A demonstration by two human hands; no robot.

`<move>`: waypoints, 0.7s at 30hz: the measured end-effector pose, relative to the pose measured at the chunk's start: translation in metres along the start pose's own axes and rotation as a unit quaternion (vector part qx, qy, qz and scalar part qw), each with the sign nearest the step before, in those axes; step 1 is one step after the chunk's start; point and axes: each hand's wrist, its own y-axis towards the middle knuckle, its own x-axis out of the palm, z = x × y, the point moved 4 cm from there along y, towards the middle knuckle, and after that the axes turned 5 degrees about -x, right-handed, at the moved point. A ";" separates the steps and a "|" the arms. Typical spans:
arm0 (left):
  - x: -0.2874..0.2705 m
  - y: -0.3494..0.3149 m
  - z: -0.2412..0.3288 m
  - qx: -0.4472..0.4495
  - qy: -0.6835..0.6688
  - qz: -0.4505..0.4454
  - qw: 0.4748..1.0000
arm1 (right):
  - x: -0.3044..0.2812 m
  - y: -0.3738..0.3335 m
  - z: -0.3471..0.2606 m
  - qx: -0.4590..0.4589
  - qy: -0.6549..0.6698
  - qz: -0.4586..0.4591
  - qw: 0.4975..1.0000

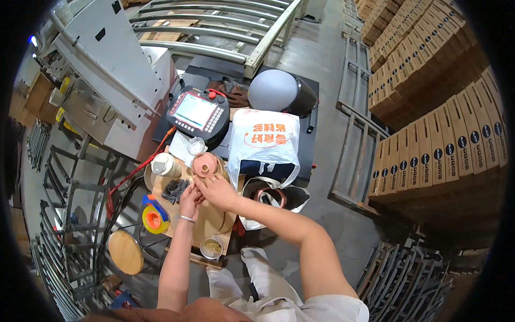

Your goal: Mixing a granular substance with liquid and pouring the mixture into glass jars at a workbench.

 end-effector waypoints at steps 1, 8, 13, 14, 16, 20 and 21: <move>0.001 -0.003 0.003 0.007 -0.006 -0.007 1.000 | 0.001 0.003 0.002 0.004 0.029 -0.023 0.999; -0.022 -0.052 -0.014 0.008 0.054 0.045 0.997 | 0.001 0.057 0.040 0.032 0.097 -0.076 0.992; -0.093 -0.143 -0.035 -0.017 0.109 0.108 0.988 | -0.014 0.086 0.036 0.095 0.180 -0.205 0.957; -0.112 -0.162 -0.041 -0.027 0.098 0.129 0.986 | -0.011 0.086 0.041 0.088 0.171 -0.218 0.957; -0.149 -0.208 -0.049 -0.033 0.075 0.197 0.977 | -0.015 0.090 0.043 0.132 0.154 -0.244 0.948; -0.245 -0.312 -0.093 -0.058 0.044 0.332 0.941 | -0.033 0.103 0.032 0.141 0.124 -0.238 0.953; -0.259 -0.333 -0.104 -0.055 0.041 0.333 0.940 | -0.041 0.104 0.031 0.144 0.118 -0.229 0.955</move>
